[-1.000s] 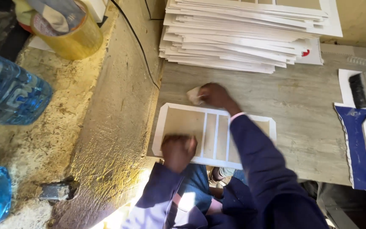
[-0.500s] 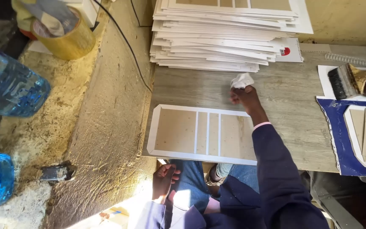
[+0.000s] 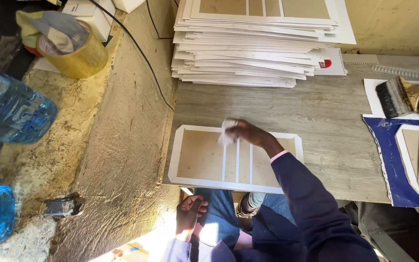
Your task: Assembling paper folders by folding pre-scored sheets and using a rag to apply adhesive or smooth the surfaces.
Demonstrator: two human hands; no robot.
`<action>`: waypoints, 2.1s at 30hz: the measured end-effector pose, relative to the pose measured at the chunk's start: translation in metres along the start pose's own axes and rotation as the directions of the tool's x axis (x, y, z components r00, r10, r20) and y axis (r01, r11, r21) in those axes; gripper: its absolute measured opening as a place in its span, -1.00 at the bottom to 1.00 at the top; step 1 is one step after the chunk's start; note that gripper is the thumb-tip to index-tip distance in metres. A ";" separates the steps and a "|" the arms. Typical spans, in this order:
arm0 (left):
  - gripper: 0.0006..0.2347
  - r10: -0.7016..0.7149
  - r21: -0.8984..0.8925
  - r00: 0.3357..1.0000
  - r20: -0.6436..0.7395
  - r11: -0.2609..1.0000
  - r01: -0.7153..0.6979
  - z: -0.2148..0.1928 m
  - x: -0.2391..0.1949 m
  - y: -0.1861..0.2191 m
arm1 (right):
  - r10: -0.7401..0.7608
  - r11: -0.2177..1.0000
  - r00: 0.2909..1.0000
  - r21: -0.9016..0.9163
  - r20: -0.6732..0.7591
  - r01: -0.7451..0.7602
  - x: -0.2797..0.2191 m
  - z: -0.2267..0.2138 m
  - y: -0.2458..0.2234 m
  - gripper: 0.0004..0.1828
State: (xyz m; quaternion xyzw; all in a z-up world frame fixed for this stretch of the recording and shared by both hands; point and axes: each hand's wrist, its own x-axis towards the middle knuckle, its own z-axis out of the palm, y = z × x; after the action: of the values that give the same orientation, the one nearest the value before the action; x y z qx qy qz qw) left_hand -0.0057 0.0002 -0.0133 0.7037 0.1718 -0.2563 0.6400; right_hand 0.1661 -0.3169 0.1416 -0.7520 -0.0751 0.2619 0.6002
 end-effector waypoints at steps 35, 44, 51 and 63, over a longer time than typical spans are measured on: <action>-0.72 0.558 0.169 0.825 0.088 0.808 -0.564 0.045 0.068 0.194 | -0.092 0.987 0.753 0.041 -0.652 0.157 -0.050 -0.062 0.123 -0.73; -0.82 0.615 0.060 0.785 0.073 0.783 -0.619 0.068 0.102 0.223 | -0.060 0.924 0.521 0.151 -0.852 0.353 -0.051 -0.066 0.119 -0.82; -0.87 0.616 0.192 0.781 0.108 0.757 -0.624 0.082 0.139 0.234 | -0.105 0.951 0.321 -0.001 -0.941 0.309 -0.066 -0.044 0.090 -0.93; -0.87 0.617 0.126 0.774 0.142 0.764 -0.633 0.073 0.131 0.230 | 0.142 0.839 0.676 0.451 -0.723 0.306 -0.080 -0.084 0.119 -0.83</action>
State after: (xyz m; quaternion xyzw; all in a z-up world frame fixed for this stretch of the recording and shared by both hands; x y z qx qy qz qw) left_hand 0.2208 -0.1113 0.0939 0.7590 -0.1241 -0.0741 0.6348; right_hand 0.1141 -0.4555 0.0659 -0.5884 0.2122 -0.0795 0.7761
